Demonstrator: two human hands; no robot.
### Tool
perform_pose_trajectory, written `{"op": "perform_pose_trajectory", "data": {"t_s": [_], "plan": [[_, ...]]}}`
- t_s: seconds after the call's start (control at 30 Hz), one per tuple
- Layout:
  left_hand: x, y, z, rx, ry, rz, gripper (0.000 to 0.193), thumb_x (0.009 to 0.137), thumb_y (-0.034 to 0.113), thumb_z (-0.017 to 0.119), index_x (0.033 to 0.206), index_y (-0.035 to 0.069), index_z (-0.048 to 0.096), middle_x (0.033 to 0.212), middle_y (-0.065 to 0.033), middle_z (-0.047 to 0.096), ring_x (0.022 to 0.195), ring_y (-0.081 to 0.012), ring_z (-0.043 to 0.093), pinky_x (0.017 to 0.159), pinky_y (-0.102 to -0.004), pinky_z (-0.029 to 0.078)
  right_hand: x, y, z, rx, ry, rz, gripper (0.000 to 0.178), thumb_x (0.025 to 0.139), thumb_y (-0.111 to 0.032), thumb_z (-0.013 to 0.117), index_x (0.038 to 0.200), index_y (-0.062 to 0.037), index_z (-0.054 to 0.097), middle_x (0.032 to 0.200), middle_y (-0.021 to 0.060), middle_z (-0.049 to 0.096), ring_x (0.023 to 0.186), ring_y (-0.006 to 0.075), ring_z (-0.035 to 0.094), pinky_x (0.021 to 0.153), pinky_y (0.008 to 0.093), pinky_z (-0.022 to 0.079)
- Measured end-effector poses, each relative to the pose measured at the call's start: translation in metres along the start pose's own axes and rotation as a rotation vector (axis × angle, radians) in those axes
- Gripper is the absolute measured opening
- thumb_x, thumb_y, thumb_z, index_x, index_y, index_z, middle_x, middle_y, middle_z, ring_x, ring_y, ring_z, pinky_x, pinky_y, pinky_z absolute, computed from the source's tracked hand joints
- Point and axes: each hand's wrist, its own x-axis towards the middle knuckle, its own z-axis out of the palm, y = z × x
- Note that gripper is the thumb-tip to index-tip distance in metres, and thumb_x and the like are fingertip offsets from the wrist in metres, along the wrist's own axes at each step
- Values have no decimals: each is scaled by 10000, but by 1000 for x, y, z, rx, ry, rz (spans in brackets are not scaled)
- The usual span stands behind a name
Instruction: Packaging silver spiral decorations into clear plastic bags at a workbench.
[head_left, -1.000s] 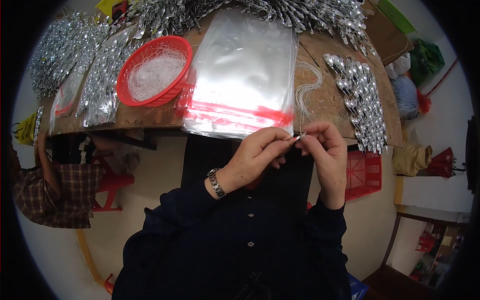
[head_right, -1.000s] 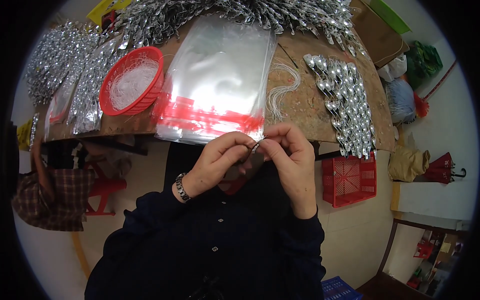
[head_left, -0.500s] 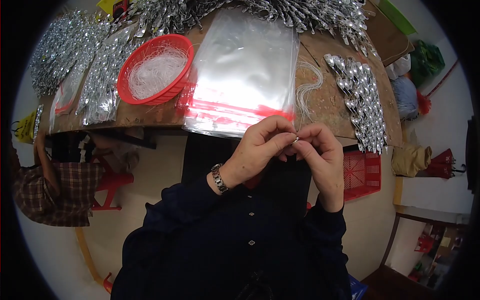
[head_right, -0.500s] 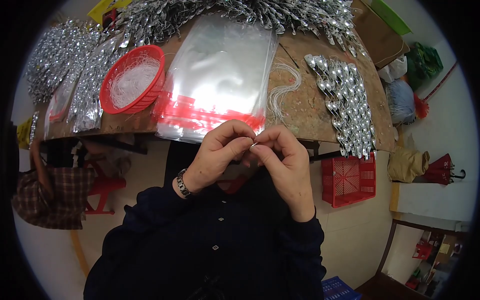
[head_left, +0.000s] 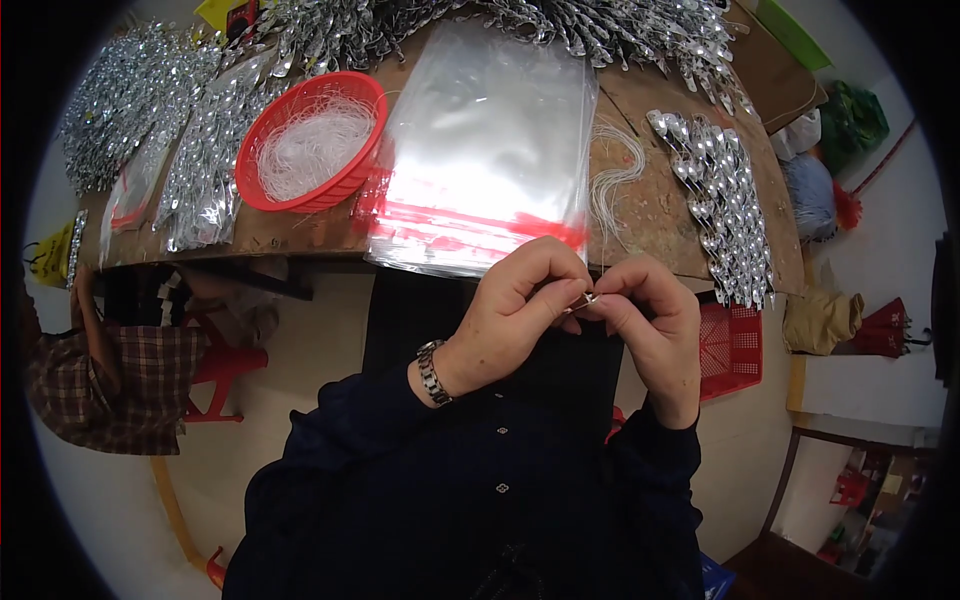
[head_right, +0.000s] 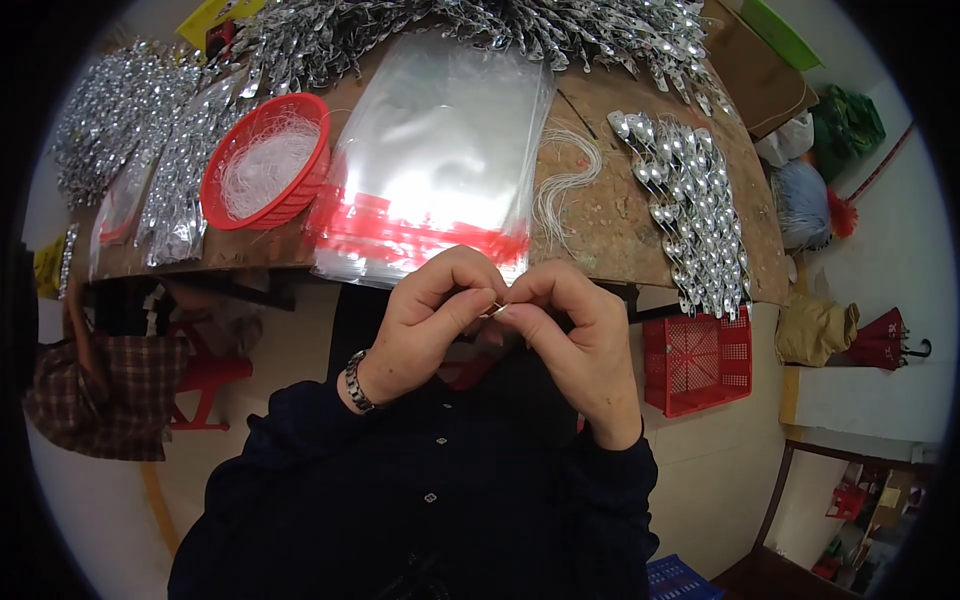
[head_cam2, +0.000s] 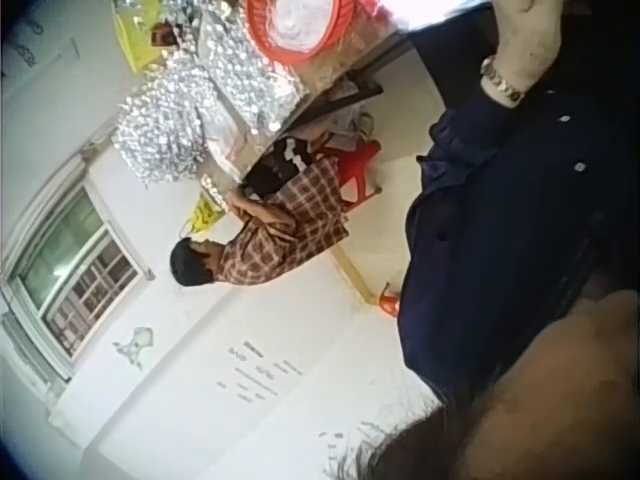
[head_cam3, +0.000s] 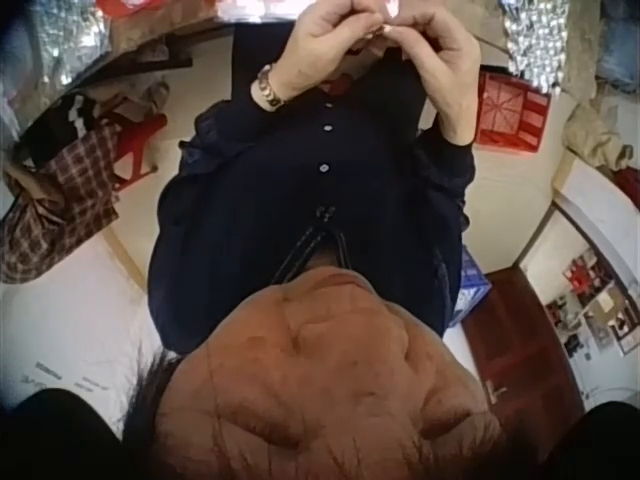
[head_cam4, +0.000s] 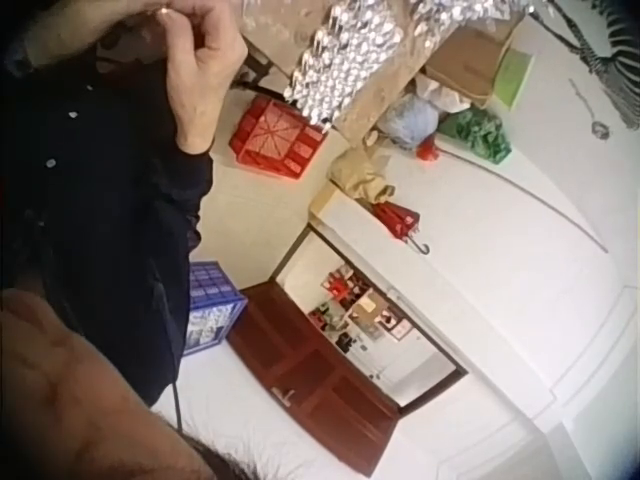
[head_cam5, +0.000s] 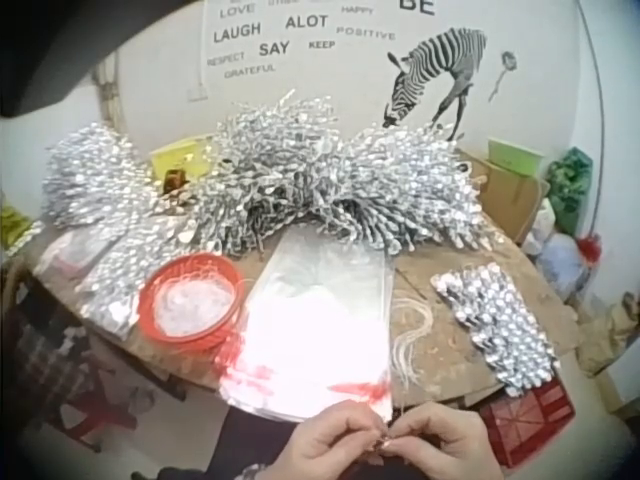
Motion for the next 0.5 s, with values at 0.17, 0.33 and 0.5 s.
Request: {"op": "perform_pose_trajectory", "data": {"t_s": [0.17,0.33,0.5], "plan": [[-6,24,4,-31,24,-19,73,947,34,454,942,4,521,989,-70,557,842,-89,542,760,-224,447,-8,-12,-6,-43,-3,-31,57,835,23,606,880,8,574,788,39,609,669,69,559,574,183,404],[-8,45,7,-36,34,239,60,932,8,425,944,-3,483,1011,-147,569,890,-167,546,823,-295,443,-16,-28,-15,23,142,-156,87,787,61,648,849,13,611,777,31,597,626,67,525,551,195,392],[-4,70,12,51,-60,463,43,939,52,435,930,10,442,951,-214,577,763,-215,569,685,-305,474,-18,-34,-26,53,205,-442,120,812,48,644,905,28,571,843,93,603,648,91,541,537,192,413]]}}
